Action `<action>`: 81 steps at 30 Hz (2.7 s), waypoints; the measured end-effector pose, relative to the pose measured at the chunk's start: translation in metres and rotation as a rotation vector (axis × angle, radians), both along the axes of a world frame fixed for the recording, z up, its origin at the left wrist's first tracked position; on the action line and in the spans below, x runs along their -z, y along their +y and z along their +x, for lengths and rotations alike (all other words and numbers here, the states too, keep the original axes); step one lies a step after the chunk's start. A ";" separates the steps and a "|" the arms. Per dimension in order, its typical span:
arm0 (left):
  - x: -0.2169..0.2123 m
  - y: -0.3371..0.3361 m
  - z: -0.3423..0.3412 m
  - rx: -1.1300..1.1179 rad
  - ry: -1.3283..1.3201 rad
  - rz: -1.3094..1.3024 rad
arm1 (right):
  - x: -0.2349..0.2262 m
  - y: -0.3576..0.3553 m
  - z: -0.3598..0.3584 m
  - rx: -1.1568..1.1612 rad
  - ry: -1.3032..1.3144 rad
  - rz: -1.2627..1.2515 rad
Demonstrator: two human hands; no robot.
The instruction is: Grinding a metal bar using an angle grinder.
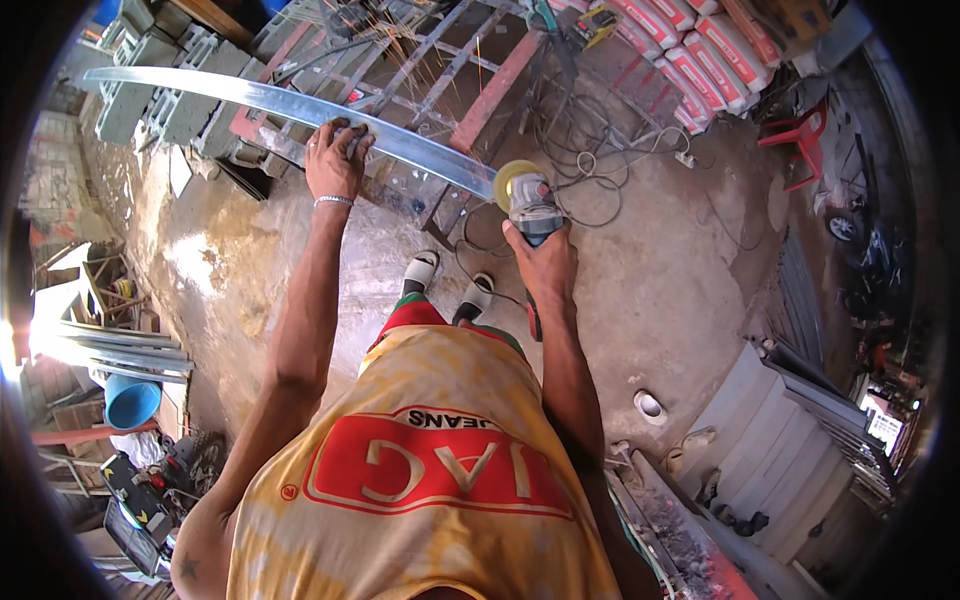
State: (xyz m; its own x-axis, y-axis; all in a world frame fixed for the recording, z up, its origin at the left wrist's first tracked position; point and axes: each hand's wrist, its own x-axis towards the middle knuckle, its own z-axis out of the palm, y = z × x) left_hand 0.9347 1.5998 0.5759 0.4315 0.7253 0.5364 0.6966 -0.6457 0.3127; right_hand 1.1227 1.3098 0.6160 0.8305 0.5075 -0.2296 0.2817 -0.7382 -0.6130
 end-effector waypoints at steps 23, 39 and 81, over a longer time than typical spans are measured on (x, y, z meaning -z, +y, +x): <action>-0.001 0.003 -0.002 -0.012 0.059 -0.060 | 0.006 0.003 -0.005 0.008 -0.026 -0.002; 0.001 0.002 -0.003 -0.021 0.065 -0.045 | 0.010 0.000 -0.011 0.008 -0.056 0.014; 0.008 0.004 -0.002 0.004 0.090 -0.030 | 0.012 -0.013 -0.001 0.030 0.060 0.052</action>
State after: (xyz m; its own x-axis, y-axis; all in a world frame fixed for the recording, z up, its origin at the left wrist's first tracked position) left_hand 0.9322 1.6035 0.5681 0.4795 0.7387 0.4737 0.7202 -0.6397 0.2685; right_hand 1.1217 1.2969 0.6042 0.8311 0.4952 -0.2531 0.2215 -0.7122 -0.6661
